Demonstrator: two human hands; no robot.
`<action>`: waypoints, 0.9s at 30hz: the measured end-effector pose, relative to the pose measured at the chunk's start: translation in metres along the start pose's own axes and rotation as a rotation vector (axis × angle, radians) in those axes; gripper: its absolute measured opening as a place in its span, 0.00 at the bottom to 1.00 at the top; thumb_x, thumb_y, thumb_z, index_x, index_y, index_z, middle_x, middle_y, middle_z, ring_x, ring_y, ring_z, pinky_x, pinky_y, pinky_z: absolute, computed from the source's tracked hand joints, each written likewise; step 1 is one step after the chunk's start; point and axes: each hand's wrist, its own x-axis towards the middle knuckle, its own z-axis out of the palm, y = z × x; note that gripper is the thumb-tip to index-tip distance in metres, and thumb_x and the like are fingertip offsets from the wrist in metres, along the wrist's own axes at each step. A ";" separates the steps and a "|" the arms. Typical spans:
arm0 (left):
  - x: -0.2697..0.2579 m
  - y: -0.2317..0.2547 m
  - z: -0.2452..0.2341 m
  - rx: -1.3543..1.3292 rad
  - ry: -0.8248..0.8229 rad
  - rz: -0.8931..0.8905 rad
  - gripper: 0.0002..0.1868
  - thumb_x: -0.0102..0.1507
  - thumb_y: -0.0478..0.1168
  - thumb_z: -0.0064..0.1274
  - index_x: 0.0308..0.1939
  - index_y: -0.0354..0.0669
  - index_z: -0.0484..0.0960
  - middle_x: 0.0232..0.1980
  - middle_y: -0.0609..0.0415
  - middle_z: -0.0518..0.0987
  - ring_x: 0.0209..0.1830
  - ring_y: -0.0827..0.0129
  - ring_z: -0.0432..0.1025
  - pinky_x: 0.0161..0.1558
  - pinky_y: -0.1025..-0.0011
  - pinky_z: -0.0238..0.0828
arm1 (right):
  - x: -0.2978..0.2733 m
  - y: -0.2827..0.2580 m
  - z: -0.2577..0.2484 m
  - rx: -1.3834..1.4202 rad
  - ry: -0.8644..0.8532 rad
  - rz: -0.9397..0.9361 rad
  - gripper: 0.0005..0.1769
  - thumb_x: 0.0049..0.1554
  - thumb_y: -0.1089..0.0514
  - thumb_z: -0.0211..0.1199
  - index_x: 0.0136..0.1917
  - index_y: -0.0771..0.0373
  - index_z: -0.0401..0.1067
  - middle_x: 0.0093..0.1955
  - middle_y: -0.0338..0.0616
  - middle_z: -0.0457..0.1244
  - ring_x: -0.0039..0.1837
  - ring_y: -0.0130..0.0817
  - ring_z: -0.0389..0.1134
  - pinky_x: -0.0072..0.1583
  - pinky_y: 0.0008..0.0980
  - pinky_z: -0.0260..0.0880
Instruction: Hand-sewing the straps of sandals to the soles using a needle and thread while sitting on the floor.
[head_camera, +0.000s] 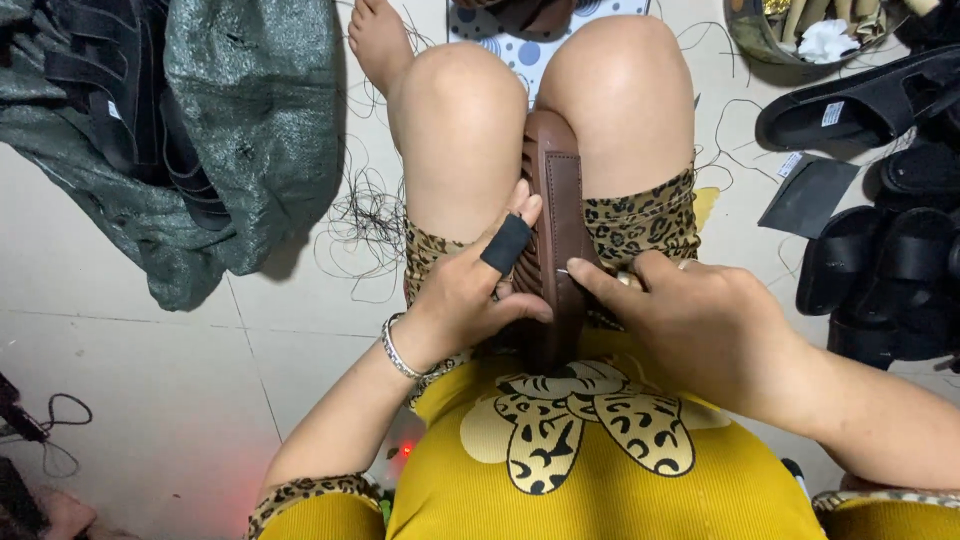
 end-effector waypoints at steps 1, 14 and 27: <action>-0.001 -0.003 0.003 0.014 0.018 0.002 0.59 0.47 0.46 0.77 0.76 0.41 0.59 0.80 0.39 0.58 0.80 0.55 0.62 0.73 0.66 0.71 | 0.004 -0.002 -0.001 -0.090 0.060 -0.041 0.33 0.46 0.55 0.64 0.67 0.52 0.73 0.36 0.36 0.59 0.24 0.25 0.55 0.27 0.23 0.53; -0.029 0.009 -0.036 -1.284 -0.109 -0.206 0.15 0.61 0.26 0.56 0.53 0.29 0.82 0.35 0.48 0.85 0.27 0.71 0.79 0.28 0.82 0.75 | 0.016 0.007 0.023 0.506 0.182 0.026 0.18 0.57 0.58 0.66 0.59 0.65 0.68 0.50 0.47 0.72 0.40 0.42 0.74 0.37 0.37 0.72; -0.035 0.014 -0.040 -0.500 -0.270 -0.214 0.03 0.58 0.31 0.62 0.35 0.42 0.84 0.34 0.57 0.83 0.28 0.72 0.75 0.33 0.76 0.72 | 0.018 -0.002 0.011 0.493 0.278 0.065 0.19 0.55 0.59 0.70 0.57 0.70 0.74 0.46 0.50 0.73 0.40 0.40 0.75 0.38 0.34 0.73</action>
